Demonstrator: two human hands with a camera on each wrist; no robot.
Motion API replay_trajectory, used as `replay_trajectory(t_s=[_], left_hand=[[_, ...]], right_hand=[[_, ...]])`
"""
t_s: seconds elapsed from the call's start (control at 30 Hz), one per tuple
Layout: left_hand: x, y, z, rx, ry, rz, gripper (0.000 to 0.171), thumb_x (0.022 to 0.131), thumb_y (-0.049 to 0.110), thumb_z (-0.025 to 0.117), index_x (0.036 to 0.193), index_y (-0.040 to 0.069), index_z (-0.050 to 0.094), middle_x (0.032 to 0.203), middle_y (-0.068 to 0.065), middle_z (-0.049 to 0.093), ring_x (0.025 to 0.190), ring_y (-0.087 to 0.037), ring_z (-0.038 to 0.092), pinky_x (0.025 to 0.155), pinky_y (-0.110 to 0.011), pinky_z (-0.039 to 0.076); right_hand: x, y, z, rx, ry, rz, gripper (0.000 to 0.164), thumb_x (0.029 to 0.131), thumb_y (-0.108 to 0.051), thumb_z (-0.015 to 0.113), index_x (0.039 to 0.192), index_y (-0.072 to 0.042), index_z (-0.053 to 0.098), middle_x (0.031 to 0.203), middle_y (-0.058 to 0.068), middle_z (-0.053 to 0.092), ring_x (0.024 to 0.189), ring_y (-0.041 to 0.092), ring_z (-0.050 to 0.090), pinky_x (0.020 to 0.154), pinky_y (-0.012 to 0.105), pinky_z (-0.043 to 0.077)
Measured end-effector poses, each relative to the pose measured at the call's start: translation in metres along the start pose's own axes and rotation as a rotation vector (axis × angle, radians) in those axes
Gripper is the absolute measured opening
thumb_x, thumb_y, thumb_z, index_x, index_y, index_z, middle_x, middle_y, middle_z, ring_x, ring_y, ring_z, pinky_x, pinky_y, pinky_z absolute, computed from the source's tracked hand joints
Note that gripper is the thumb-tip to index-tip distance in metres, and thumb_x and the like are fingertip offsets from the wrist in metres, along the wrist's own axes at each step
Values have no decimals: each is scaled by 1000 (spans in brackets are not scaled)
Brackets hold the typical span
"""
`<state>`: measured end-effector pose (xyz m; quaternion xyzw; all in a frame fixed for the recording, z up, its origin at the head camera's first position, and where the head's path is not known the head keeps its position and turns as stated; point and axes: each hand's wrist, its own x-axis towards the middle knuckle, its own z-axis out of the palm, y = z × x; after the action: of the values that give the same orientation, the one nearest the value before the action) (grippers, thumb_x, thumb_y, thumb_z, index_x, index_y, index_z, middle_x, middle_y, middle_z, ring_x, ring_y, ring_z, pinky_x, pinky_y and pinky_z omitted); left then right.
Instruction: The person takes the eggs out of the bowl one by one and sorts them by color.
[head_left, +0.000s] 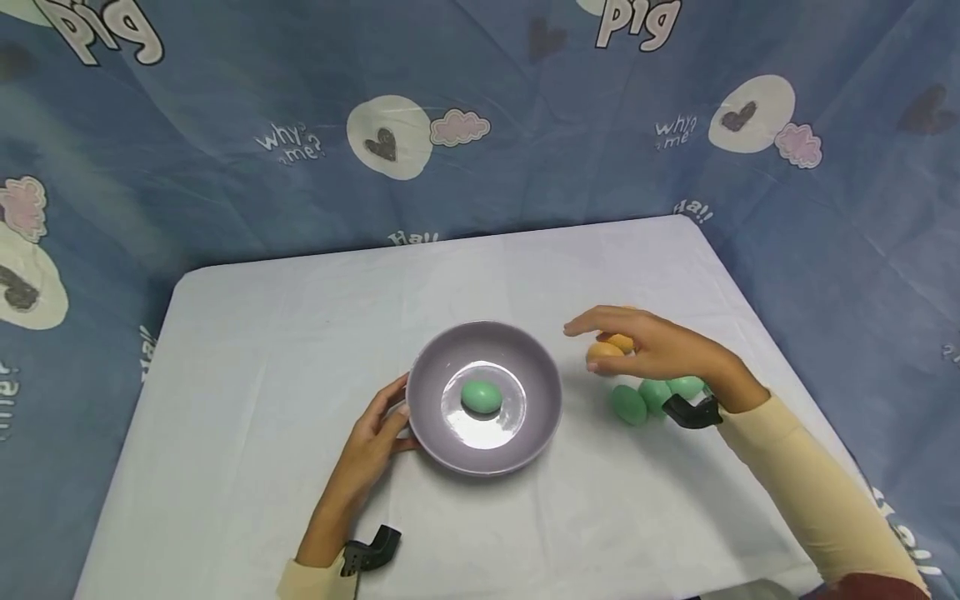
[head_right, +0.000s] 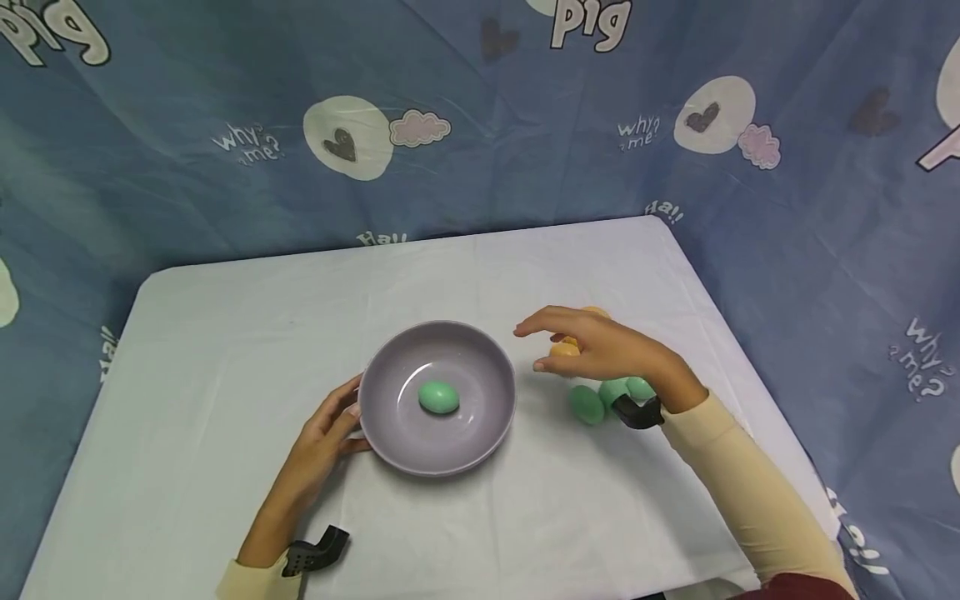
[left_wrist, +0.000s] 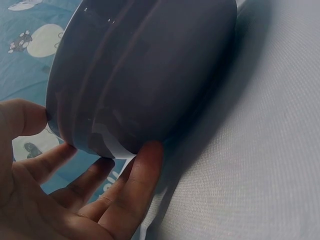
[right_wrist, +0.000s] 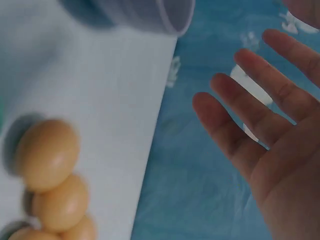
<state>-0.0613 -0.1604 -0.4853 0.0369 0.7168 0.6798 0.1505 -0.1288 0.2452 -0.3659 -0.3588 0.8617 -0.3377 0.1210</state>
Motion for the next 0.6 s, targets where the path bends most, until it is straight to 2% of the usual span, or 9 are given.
replay_trajectory(t_s=[0.2,0.3,0.4,0.5,0.6], left_hand=[[-1,0,-1,-15,3,-1,50,106,28,51,154,24,37,154,-11,39,129,-38,54,83,-36,62],[-2,0,-1,-17,2,-5,50,106,28,52,154,24,37,154,-11,39,129,-38,54,83,-36,62],[-2,-1,-2,-19,5,-3,51,105,28,52,154,23,37,154,-11,40,128,-37,55,83,-36,62],[-1,-1,-3,-22,-2,7,51,105,28,52,154,22,37,155,-12,39,127,-36,55,83,-36,62],[-1,-2,-5,-18,-12,20,51,106,28,52,154,20,37,155,-15,38,126,-38,55,83,-35,62]], right_hand=[[31,-13,11,-26,-71,-91,44,94,-27,72,135,-20,60,133,-2,63,122,12,59,95,35,56],[44,-18,17,12,-141,-92,45,94,-26,72,136,-19,59,135,0,62,123,19,58,96,38,56],[56,-23,21,-10,-192,-89,46,94,-28,72,137,-20,59,135,-2,61,120,22,60,95,37,55],[66,-27,25,-52,-230,-97,46,94,-29,72,136,-17,60,133,0,62,116,21,60,96,34,53],[76,-28,30,-79,-265,-109,46,94,-30,72,135,-14,60,131,2,63,119,19,59,102,34,50]])
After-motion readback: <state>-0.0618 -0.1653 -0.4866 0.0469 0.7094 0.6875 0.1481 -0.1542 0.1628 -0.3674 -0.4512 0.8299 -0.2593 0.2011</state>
